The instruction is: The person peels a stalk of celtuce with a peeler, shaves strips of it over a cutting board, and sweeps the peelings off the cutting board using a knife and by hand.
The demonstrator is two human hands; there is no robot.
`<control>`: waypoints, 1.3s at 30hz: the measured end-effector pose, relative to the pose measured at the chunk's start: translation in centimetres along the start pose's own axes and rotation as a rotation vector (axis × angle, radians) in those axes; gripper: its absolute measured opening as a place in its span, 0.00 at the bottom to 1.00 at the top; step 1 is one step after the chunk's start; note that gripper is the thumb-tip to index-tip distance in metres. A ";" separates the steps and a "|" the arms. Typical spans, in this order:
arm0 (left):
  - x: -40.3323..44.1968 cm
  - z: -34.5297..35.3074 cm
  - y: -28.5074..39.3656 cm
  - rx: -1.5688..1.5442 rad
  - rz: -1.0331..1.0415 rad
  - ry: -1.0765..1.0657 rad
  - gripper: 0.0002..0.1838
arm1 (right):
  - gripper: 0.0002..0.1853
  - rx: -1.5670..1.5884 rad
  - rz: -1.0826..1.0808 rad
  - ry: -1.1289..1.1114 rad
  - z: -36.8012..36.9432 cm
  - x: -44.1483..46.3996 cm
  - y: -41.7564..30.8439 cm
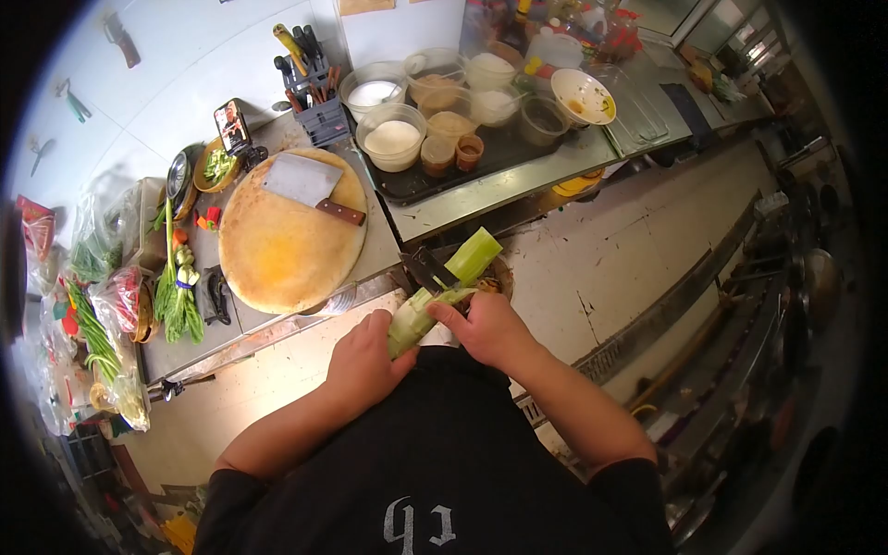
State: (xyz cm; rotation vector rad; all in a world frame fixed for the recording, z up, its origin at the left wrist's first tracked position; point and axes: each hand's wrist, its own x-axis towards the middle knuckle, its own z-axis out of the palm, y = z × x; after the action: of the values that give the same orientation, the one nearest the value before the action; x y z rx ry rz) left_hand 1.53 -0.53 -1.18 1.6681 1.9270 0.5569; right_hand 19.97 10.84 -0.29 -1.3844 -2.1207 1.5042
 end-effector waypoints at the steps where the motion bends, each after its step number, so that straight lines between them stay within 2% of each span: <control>1: 0.0 0.0 0.0 -0.003 -0.001 -0.002 0.24 | 0.25 0.001 0.010 -0.033 0.0 0.0 0.0; 9: 0.7 -1.1 0.0 -0.062 -0.067 -0.028 0.27 | 0.26 0.082 -0.064 0.038 0.5 0.1 0.7; 11: 1.5 -1.7 -0.5 -0.082 -0.224 -0.359 0.31 | 0.26 0.073 -0.058 0.043 0.4 0.2 0.6; 14: 1.7 -1.2 -0.6 -0.033 -0.270 -0.345 0.31 | 0.25 -0.008 -0.029 0.018 0.8 -0.2 0.1; 16: 2.7 1.3 -3.9 -0.072 -0.272 -0.290 0.30 | 0.24 -0.173 -0.078 -0.047 1.1 -1.6 -1.9; 17: 2.9 2.1 -5.0 -0.110 -0.274 -0.240 0.29 | 0.24 -0.209 -0.190 -0.070 1.8 -2.0 -1.0; 20: 3.4 0.5 -4.6 -0.106 -0.363 -0.101 0.28 | 0.26 -0.023 -0.199 0.037 1.2 -2.8 -1.2; 22: 3.4 -0.4 -4.8 -0.135 -0.343 -0.108 0.29 | 0.27 -0.026 -0.169 0.105 -0.6 -1.9 0.4; 24: 3.2 -1.2 -4.7 -0.162 -0.317 -0.111 0.31 | 0.27 -0.189 -0.008 0.246 -2.8 -0.9 1.4; 25: 3.2 -1.5 -4.5 -0.180 -0.323 -0.131 0.32 | 0.27 -0.188 -0.009 0.251 -3.4 -0.2 2.4; 27: 2.9 -1.7 -4.3 -0.200 -0.324 -0.155 0.33 | 0.28 -0.335 -0.029 0.406 -4.0 0.8 4.0; 28: 2.8 -1.7 -4.2 -0.237 -0.280 -0.165 0.33 | 0.28 -0.336 -0.025 0.409 -4.4 1.0 3.9; 30: 2.5 -1.7 -3.9 -0.274 -0.235 -0.175 0.33 | 0.30 -0.434 0.163 0.381 -4.9 1.0 3.0; 34: 2.4 -1.7 -2.3 -0.227 -0.216 -0.129 0.31 | 0.32 -0.274 -0.001 0.429 -3.7 0.5 1.8; 36: 2.3 -1.7 -1.6 -0.202 -0.217 -0.104 0.31 | 0.34 -0.030 -0.070 0.358 -3.0 0.1 0.5; 37: 2.3 -1.7 -1.2 -0.171 -0.202 -0.109 0.30 | 0.37 -0.106 0.042 0.292 -3.1 0.5 0.6; 39: 2.2 -1.5 -0.9 -0.138 -0.183 -0.116 0.30 | 0.37 -0.074 0.021 0.318 -2.5 1.3 1.0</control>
State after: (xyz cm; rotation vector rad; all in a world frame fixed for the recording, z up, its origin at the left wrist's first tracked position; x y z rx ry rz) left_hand -0.30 1.51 -0.89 1.3912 1.8879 0.4988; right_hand 21.41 13.49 -0.42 -1.5565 -1.9853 1.1314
